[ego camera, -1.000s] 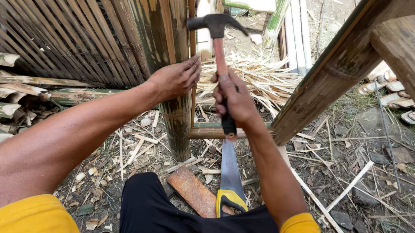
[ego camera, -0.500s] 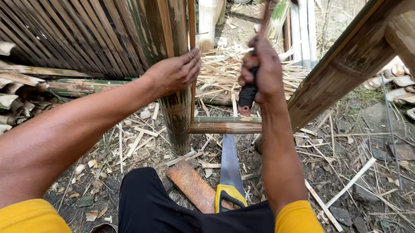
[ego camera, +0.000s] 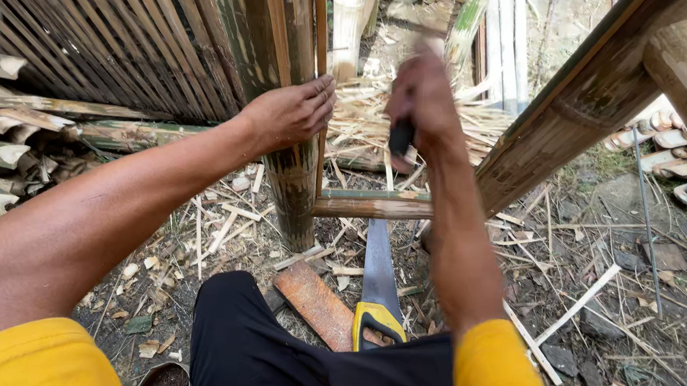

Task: The person sits on the ground and uses a hammer to drive nails into bamboo strips, securing them to a larger bamboo frame. They also use a hand saw to cut bamboo pieces to size and a knife to trim the material. The person works on a partially constructed bamboo structure in an outdoor setting.

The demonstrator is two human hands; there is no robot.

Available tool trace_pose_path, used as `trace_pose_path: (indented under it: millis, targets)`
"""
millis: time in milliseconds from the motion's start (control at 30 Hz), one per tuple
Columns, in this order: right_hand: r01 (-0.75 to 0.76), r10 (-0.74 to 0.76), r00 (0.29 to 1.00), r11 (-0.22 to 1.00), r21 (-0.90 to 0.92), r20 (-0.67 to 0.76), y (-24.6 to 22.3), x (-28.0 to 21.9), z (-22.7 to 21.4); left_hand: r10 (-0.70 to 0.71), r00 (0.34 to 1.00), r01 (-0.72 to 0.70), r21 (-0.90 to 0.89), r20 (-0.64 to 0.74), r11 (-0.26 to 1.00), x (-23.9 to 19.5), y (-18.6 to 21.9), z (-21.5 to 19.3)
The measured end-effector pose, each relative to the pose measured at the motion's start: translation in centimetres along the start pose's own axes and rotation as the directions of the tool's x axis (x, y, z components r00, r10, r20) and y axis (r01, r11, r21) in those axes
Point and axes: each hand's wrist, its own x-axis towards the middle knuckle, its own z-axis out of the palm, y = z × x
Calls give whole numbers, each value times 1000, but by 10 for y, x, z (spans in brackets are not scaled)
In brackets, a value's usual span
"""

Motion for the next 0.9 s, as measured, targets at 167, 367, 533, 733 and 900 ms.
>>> trace_pose_path:
  millis: [167,367,533,733,900]
  targets:
    - [-22,41,990,990,-137,136,-28,-12,-15,-14,1000,14,-9,8,1000,-4,-3,-2]
    - [-148,246,904,947,-285,350,14,-19,14,30,999,-29,-37,41,999,-3,-6,-5]
    - [87,-73,993,985,152,-92,-9,-14,-9,39,997,-36,-42,74,998,-6,-4,-9]
    - [-149,249,915,939,-310,317,7,1,0,46,998,-43,-49,47,998,0,-3,-3]
    - [72,-61,996,984,163,-69,15,-6,4,72,994,-70,-33,85,997,-1,-4,-3]
